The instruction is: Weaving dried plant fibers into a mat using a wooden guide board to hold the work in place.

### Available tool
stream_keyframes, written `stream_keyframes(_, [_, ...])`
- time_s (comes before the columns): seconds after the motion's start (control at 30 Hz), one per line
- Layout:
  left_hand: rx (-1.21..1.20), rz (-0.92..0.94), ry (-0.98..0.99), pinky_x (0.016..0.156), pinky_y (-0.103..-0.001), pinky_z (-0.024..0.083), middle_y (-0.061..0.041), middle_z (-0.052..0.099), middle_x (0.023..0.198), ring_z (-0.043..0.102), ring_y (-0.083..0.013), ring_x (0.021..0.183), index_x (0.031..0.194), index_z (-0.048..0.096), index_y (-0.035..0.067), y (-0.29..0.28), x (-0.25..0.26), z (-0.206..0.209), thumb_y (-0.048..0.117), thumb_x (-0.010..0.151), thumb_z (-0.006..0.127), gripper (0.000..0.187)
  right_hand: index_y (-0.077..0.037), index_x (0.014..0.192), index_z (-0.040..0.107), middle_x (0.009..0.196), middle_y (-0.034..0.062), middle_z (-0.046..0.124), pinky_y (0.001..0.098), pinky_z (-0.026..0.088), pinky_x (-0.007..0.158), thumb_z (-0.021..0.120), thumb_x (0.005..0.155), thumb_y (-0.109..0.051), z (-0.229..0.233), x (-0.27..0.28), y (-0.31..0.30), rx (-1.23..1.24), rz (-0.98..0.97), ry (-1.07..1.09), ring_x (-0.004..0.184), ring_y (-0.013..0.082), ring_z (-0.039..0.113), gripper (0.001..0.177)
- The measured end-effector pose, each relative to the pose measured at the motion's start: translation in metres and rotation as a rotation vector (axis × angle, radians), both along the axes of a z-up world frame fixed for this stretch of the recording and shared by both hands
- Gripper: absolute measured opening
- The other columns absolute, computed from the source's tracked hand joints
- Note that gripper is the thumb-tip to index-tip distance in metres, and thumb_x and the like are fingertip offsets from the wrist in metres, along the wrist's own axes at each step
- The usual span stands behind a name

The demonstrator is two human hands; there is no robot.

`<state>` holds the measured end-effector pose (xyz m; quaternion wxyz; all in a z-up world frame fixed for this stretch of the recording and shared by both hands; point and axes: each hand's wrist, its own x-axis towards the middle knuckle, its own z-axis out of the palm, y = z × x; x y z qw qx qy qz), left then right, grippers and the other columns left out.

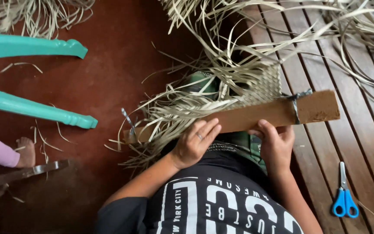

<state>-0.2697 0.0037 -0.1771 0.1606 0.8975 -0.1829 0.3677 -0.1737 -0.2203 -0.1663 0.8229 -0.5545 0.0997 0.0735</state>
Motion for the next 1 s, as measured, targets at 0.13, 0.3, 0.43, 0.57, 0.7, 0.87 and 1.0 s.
stream_keyframes(0.13, [-0.027,-0.002,-0.049,0.09,-0.037,0.058,-0.018,0.07,0.129,0.069,-0.0306,0.104,0.125,0.072,0.002,-0.004,-0.004,0.012,0.002,0.101,0.052,0.031,0.001,0.115,0.056,0.09,0.0136,0.063,0.0489,0.068,0.063,0.071,0.089,0.008,0.007,-0.005,0.002,-0.012,-0.001,-0.053,0.068,0.0309,0.073,0.031])
stream_keyframes(0.3, [0.062,0.122,0.032,0.097,-0.054,0.053,-0.03,0.061,0.133,0.062,-0.0479,0.116,0.133,0.061,-0.01,0.007,-0.012,0.0,-0.002,0.093,0.051,0.042,0.001,0.115,0.054,0.087,0.0126,0.062,0.0459,0.069,0.065,0.068,0.09,0.008,0.009,-0.01,0.001,0.051,-0.026,-0.092,0.068,0.0273,0.072,0.029])
stream_keyframes(0.43, [-0.003,0.189,0.297,0.095,-0.054,0.052,-0.032,0.056,0.137,0.059,-0.0487,0.113,0.143,0.052,-0.01,0.01,-0.03,-0.008,0.006,0.085,0.067,0.062,0.0,0.115,0.057,0.088,0.0123,0.066,0.0448,0.069,0.065,0.069,0.089,0.007,0.028,-0.015,-0.002,0.116,-0.069,-0.034,0.069,0.0279,0.074,0.029])
stream_keyframes(0.57, [-0.107,0.317,0.602,0.09,-0.058,0.052,-0.032,0.058,0.133,0.062,-0.05,0.109,0.146,0.049,-0.008,0.021,-0.045,-0.012,0.021,0.087,0.075,0.071,-0.002,0.112,0.057,0.085,0.0107,0.067,0.0453,0.069,0.067,0.069,0.091,0.003,-0.033,-0.021,-0.03,0.134,-0.132,0.035,0.069,0.0266,0.075,0.025])
stream_keyframes(0.7, [-0.29,0.119,0.266,0.096,-0.049,0.052,-0.022,0.07,0.121,0.068,-0.0393,0.108,0.127,0.068,-0.005,0.036,-0.071,-0.042,0.001,0.095,0.062,0.033,-0.005,0.105,0.061,0.082,0.0066,0.067,0.0451,0.066,0.069,0.068,0.094,0.0,-0.073,-0.029,-0.066,0.12,-0.168,0.093,0.067,0.02,0.071,0.014])
stream_keyframes(0.87, [-0.488,0.226,0.693,0.095,-0.04,0.054,-0.01,0.075,0.113,0.069,-0.0309,0.107,0.12,0.075,0.009,0.056,-0.101,-0.038,0.012,0.094,0.063,0.028,-0.004,0.115,0.052,0.091,0.0172,0.069,0.0494,0.067,0.069,0.065,0.104,-0.013,-0.055,-0.029,-0.093,0.064,-0.155,0.105,0.074,0.0311,0.076,0.02])
stream_keyframes(1.0, [-0.399,0.39,0.954,0.101,-0.044,0.048,-0.011,0.073,0.119,0.066,-0.0313,0.113,0.128,0.072,0.015,0.062,-0.101,-0.029,0.029,0.096,0.065,0.035,0.01,0.121,0.042,0.096,0.0382,0.063,0.0586,0.058,0.067,0.051,0.111,-0.02,-0.023,-0.031,-0.095,-0.194,0.126,0.25,0.079,0.047,0.068,0.033])
